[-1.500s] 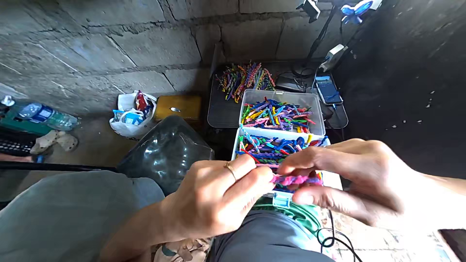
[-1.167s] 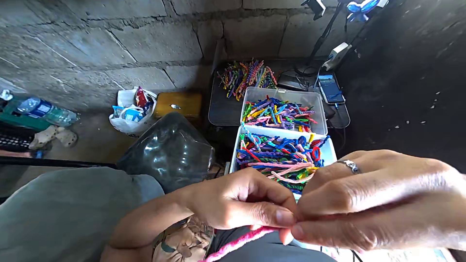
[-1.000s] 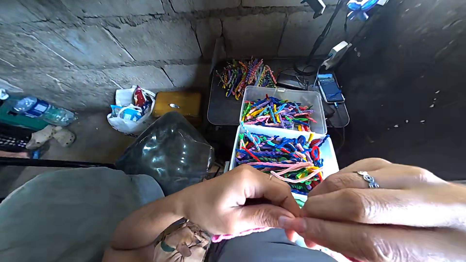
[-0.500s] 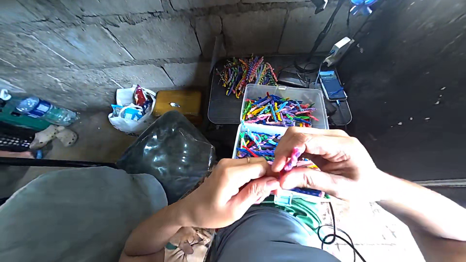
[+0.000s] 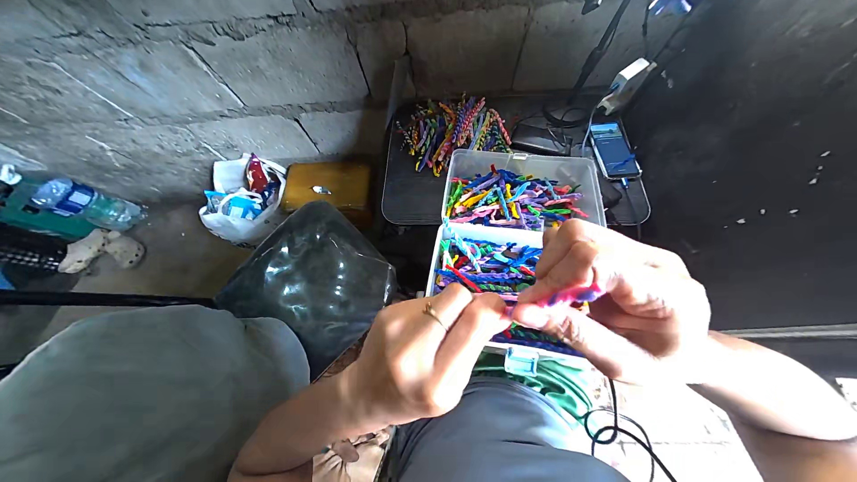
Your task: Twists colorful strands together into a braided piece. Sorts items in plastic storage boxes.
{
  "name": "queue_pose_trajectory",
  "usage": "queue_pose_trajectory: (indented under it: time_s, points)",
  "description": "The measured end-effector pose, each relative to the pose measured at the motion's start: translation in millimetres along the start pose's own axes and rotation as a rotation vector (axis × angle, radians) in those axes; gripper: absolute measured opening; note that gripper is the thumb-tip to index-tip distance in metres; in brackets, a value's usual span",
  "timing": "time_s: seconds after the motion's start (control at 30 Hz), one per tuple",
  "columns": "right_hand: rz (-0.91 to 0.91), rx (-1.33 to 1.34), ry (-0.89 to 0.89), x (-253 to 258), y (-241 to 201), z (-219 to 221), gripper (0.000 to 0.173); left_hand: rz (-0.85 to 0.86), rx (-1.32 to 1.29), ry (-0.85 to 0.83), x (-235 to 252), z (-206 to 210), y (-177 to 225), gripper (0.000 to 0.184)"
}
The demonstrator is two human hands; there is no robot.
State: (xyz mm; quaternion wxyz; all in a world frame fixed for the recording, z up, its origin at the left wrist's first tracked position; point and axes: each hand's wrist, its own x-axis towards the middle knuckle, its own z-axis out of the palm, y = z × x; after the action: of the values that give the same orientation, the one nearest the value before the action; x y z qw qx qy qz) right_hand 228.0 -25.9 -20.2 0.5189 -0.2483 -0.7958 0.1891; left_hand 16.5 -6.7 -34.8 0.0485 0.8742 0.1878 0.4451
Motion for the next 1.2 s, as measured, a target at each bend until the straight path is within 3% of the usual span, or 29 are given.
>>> queue_pose_trajectory:
  time_s: [0.03,0.1,0.27,0.37,0.47,0.6,0.67,0.73,0.8,0.93,1.0,1.07,1.2]
  points:
    - [0.007,-0.006,0.022,0,0,2,0.017,0.014,0.072,0.021,-1,3,1,0.022]
    - [0.035,0.051,0.012,1,1,3,0.016,-0.059,-0.096,-0.007,0,3,1,0.026]
    - [0.084,0.394,-0.172,13,10,-14,0.013,-0.424,-1.186,-0.317,11,-10,-6,0.024]
    - [0.044,0.455,-0.145,14,16,-15,0.008,-0.548,-1.553,-0.401,17,-6,-9,0.02]
    - [0.058,0.376,-0.061,11,13,-14,0.009,-0.443,-1.298,-0.302,18,0,-8,0.023]
    - [0.146,0.18,0.052,2,8,-9,0.013,-0.094,-0.173,-0.017,13,8,-1,0.023]
    - [0.194,0.167,0.091,-1,8,-6,0.012,-0.018,0.138,0.052,7,15,2,0.017]
    - [0.232,0.229,0.068,-2,7,-7,0.011,-0.074,-0.001,0.04,6,14,2,0.022]
    - [0.241,0.355,-0.026,0,11,-12,0.01,-0.181,-0.367,-0.049,8,6,2,0.027]
    - [0.094,0.525,-0.168,8,20,-19,0.012,-0.398,-1.087,-0.257,14,-2,-4,0.027]
    - [0.045,0.482,-0.138,8,18,-18,0.011,-0.463,-1.236,-0.307,15,-1,-4,0.024]
    - [0.038,0.325,-0.073,6,13,-15,0.013,-0.407,-1.082,-0.242,13,2,-3,0.024]
    - [0.043,0.051,0.048,-2,11,-6,0.016,-0.106,-0.118,0.01,4,16,3,0.021]
